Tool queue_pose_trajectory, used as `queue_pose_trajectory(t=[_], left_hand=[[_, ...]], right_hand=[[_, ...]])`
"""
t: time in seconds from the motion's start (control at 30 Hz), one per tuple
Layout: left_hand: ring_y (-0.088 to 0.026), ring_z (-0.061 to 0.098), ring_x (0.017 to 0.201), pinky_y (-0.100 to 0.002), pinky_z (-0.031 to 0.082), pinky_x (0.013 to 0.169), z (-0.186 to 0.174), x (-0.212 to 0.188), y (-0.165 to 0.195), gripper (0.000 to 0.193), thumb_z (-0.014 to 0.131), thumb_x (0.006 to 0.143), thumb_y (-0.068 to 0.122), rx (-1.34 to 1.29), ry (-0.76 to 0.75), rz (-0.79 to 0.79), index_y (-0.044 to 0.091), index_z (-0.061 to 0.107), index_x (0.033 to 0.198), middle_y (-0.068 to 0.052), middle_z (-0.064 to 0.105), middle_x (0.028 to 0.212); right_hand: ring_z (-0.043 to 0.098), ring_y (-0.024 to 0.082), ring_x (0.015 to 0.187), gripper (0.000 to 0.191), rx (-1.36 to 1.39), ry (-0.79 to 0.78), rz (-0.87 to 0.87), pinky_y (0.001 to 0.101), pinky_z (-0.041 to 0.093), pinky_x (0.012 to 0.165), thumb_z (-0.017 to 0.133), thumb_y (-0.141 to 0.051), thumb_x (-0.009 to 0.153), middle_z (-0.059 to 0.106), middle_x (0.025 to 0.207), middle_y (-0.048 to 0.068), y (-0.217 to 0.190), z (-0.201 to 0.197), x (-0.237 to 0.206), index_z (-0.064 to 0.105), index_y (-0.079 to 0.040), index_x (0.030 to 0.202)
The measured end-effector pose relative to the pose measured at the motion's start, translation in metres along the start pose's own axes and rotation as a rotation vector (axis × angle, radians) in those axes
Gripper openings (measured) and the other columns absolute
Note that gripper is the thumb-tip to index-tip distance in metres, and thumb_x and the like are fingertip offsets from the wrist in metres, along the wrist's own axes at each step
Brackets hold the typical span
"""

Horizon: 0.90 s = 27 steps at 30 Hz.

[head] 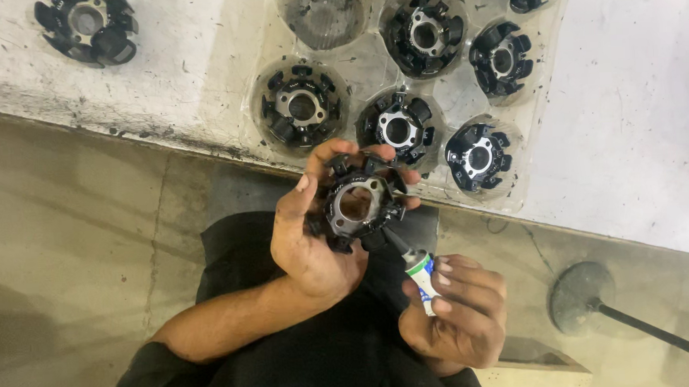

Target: The person picks up a rotor hub assembly, squeezes adhesive from a small tube onto its inner surface, rotates the hub to reach different spots, and places the treated hub into a plastic tray with others. They first wipe the adhesive tube with a blue cloth before starting.

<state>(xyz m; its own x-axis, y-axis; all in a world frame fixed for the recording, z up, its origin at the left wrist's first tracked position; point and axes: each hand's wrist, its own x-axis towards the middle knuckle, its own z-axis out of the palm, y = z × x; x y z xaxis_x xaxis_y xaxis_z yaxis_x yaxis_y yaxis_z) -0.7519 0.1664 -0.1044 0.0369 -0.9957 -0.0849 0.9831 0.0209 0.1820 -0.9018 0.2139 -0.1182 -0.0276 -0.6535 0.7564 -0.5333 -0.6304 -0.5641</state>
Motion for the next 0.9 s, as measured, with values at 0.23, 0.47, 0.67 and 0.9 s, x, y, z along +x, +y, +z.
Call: queue_pose_trajectory(t=[0.23, 0.47, 0.67, 0.9], left_hand=[[-0.046, 0.064, 0.117, -0.059, 0.055, 0.099, 0.0088, -0.0054, -0.0038, 0.05, 0.053, 0.102, 0.04, -0.068, 0.126, -0.081, 0.004, 0.05, 0.136, -0.027, 0.06, 0.132], [-0.046, 0.065, 0.116, -0.058, 0.055, 0.1, 0.006, -0.0051, -0.0057, 0.048, 0.053, 0.102, 0.04, -0.09, 0.145, -0.12, 0.004, 0.051, 0.134, -0.025, 0.061, 0.131], [-0.046, 0.066, 0.115, -0.058, 0.055, 0.099, 0.0049, -0.0035, -0.0055, 0.046, 0.052, 0.103, 0.041, -0.089, 0.175, -0.152, 0.005, 0.054, 0.131, -0.025, 0.063, 0.129], [-0.046, 0.066, 0.113, -0.057, 0.056, 0.098, 0.0038, -0.0042, -0.0076, 0.046, 0.05, 0.102, 0.041, -0.113, 0.204, -0.184, 0.004, 0.056, 0.13, -0.025, 0.064, 0.128]], right_hand=[[0.067, 0.022, 0.092, 0.036, 0.026, 0.105, -0.044, 0.0377, 0.065, 0.072, 0.083, -0.005, 0.081, 0.06, 0.093, 0.003, 0.0066, 0.0056, -0.0017, 0.051, -0.011, 0.096], [0.067, 0.023, 0.093, 0.039, 0.012, 0.028, 0.006, 0.0391, 0.065, 0.075, 0.082, 0.001, 0.081, 0.061, 0.094, 0.005, 0.0032, 0.0, -0.0025, 0.05, -0.011, 0.099], [0.068, 0.023, 0.091, 0.037, 0.006, 0.036, 0.002, 0.0383, 0.065, 0.074, 0.08, 0.006, 0.081, 0.063, 0.092, 0.006, 0.0083, -0.0008, -0.0023, 0.051, -0.01, 0.099], [0.068, 0.024, 0.092, 0.038, 0.066, 0.053, 0.056, 0.0397, 0.064, 0.075, 0.082, 0.003, 0.08, 0.063, 0.093, 0.007, 0.0038, 0.0002, -0.0067, 0.052, -0.01, 0.098]])
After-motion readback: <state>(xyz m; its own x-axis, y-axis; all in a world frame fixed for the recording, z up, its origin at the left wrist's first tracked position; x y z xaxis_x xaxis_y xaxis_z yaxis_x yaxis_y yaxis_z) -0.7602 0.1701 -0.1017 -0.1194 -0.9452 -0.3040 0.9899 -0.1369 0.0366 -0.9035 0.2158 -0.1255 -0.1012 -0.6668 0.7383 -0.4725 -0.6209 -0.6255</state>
